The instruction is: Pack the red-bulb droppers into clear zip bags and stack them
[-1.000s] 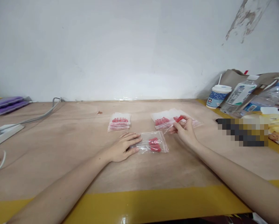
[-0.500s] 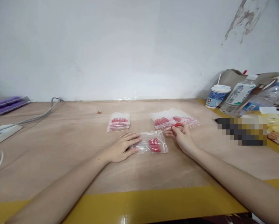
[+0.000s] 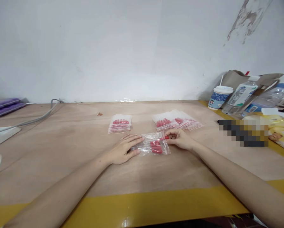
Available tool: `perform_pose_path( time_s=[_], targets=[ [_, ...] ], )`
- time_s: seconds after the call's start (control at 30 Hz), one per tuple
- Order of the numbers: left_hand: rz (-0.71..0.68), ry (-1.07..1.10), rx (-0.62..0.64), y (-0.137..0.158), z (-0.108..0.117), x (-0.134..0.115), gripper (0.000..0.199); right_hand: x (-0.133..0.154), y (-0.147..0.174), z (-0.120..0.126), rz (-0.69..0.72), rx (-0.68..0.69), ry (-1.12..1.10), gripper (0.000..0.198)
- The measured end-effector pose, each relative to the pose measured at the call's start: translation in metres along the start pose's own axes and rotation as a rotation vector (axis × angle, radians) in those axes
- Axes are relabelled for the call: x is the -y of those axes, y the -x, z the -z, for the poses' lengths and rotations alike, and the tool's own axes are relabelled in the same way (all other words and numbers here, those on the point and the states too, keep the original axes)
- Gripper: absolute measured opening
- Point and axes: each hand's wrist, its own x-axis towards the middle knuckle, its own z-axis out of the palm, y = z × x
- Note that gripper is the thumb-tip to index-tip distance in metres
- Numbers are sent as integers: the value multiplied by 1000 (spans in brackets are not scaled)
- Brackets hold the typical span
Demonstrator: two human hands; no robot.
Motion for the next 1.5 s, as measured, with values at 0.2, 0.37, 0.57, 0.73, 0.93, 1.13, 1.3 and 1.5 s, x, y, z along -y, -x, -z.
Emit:
perform_pose_path(
  time_s=[0.2,0.37,0.57,0.73,0.93,1.13,1.3,1.5],
  targets=[
    [11,2,-5,1,0,1,47,0,-5,-5,201,-4,270,26],
    [-3,9,-13,0,1,0,46,13,1,-5,229,160,189,28],
    [-11,9,-6,-1,0,0,47,6,-2,-19,50,-83,47,27],
    [-5,15,-1,-1,0,-1,48,-2,-3,-27,81,-232,186,19],
    [-13,17,2,-1,0,0,45,4,-2,-19,206,-149,399,17],
    [-26,-2,36,-1,2,0,47,0,-4,-19,-7,-202,189,35],
    [25,-142,-151,-3,1,-3,45,5,-1,-27,16,-126,105,34],
    [405,-328,-552,-8,1,15,43,14,-12,5,88,-422,-139,37]
  ],
)
